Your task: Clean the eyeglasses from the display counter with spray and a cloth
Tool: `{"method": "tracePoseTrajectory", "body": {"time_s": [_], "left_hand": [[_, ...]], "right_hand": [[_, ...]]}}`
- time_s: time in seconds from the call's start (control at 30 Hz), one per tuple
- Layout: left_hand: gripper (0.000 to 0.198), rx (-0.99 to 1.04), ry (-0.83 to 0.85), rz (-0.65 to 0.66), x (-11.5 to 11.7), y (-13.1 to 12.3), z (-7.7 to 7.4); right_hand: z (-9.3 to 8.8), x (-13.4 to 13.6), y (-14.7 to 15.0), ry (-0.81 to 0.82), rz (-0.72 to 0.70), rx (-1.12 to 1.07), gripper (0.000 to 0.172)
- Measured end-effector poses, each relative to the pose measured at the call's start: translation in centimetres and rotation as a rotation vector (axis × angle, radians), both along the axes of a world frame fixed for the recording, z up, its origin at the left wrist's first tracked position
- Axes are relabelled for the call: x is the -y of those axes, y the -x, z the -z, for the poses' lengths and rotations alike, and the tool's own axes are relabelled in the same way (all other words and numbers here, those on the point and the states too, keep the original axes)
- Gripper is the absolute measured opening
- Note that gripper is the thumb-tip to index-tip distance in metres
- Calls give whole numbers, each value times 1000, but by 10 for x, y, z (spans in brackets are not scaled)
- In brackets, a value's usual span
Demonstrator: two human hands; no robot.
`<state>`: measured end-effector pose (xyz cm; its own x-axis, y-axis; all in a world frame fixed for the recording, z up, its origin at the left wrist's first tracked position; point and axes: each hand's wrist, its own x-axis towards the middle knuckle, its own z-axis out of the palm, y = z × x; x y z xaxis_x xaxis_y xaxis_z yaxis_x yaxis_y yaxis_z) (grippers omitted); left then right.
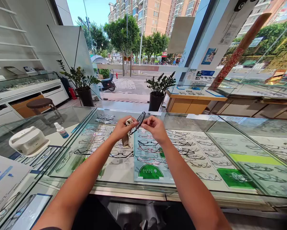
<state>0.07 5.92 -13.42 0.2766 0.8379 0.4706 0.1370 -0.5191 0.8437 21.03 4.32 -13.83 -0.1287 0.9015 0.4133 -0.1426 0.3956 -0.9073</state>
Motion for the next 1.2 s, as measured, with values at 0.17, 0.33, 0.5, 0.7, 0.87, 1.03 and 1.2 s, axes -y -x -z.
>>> {"method": "tracePoseTrajectory", "body": {"time_s": [0.17,0.33,0.5,0.7,0.87,1.03,1.2], "left_hand": [[42,-11,-1,6,-1,1,-1],[42,-26,-11,22,-1,1,1],[38,-21,-9,7,-2,2,1],[38,2,-23,-74,-5,8,-2],[36,4,-28,-86,-7,9,-1],[34,-12,-24,-112,-5,5,3],[34,56,-10,-218,-5,1,5]], "right_hand": [[1,1,0,-7,-2,38,49],[2,2,2,-9,-2,68,47],[0,2,1,-30,19,59,43],[-4,0,-5,-46,125,21,39],[-7,-3,-15,-152,318,65,33],[-13,3,-21,-287,521,121,25],[-14,14,-8,-448,580,190,19]]}}
